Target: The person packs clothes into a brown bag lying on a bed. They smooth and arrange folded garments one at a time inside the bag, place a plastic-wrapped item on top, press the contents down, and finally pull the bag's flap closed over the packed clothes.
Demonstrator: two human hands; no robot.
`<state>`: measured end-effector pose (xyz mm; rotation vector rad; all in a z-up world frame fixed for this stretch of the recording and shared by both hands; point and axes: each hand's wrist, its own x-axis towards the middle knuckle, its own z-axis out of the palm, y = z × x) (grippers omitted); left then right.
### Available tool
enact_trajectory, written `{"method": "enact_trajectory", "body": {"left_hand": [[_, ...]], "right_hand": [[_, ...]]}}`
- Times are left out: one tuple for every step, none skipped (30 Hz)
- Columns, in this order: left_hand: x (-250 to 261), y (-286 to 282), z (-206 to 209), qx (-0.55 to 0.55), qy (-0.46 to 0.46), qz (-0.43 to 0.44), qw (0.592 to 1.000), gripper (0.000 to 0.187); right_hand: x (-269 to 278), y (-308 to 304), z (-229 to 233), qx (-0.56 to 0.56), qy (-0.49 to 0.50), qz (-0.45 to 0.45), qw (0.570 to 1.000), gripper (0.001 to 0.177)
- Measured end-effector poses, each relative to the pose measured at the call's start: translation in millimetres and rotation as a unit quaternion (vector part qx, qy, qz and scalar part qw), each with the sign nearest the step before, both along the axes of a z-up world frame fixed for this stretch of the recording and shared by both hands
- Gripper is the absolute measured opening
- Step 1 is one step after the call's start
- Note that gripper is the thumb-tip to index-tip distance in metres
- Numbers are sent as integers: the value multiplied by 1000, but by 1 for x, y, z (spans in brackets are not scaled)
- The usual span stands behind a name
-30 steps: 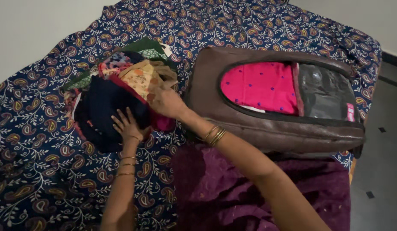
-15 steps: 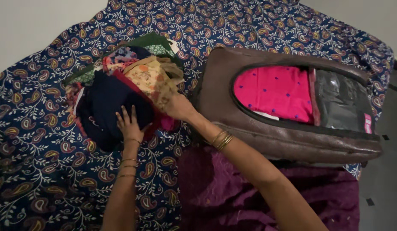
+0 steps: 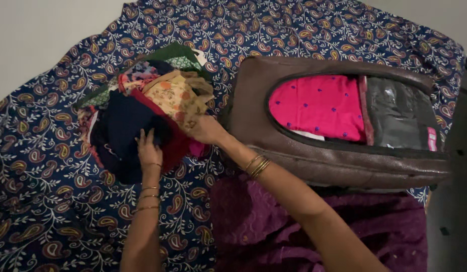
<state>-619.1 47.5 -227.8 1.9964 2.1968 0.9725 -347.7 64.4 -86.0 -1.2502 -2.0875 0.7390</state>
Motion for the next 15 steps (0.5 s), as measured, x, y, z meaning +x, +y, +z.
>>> {"method": "enact_trajectory", "body": {"left_hand": [[-10,4,5,17,-51,-12,998,66],[-20,8,11,33,-101,-25,994,61],[-30,12,19,40,-116,-10,992,58],[-41,17,29,47,-131,5,990,56],[-51,21,41,54,-146,19,988,55],[-61,23,53,66,-179,-2,982,55],[-71,25,69,80,-212,-24,974,55],[-78,26,83,93,-244,-46,964,56],[-84,27,99,139,-217,-43,965,52],[-89,28,117,185,-189,-42,963,50],[-89,27,132,230,-161,-41,959,49],[-87,24,146,186,-244,-17,952,45],[-85,19,161,139,-325,8,936,42],[-81,14,176,89,-403,32,910,39],[-75,9,190,94,-409,18,908,39]], "right_hand": [[-2,0,0,-3,5,2,1000,29],[-4,1,1,-8,11,3,1000,30],[-4,0,-1,-14,17,3,1000,31],[-3,-1,-2,-20,24,2,1000,33],[-2,-2,-4,-14,31,13,999,33],[-1,-3,-6,-8,37,24,999,34],[0,-2,-8,0,44,35,998,34],[1,-2,-9,-4,45,36,998,35],[1,-3,-11,-7,46,37,998,36],[1,-3,-13,-9,47,38,998,37],[2,-2,-14,-25,59,40,997,37],[3,0,-16,-40,71,42,996,37],[3,0,-17,-57,83,46,994,37],[2,1,-18,-57,87,51,993,37],[1,2,-18,-57,91,57,993,37]]}}
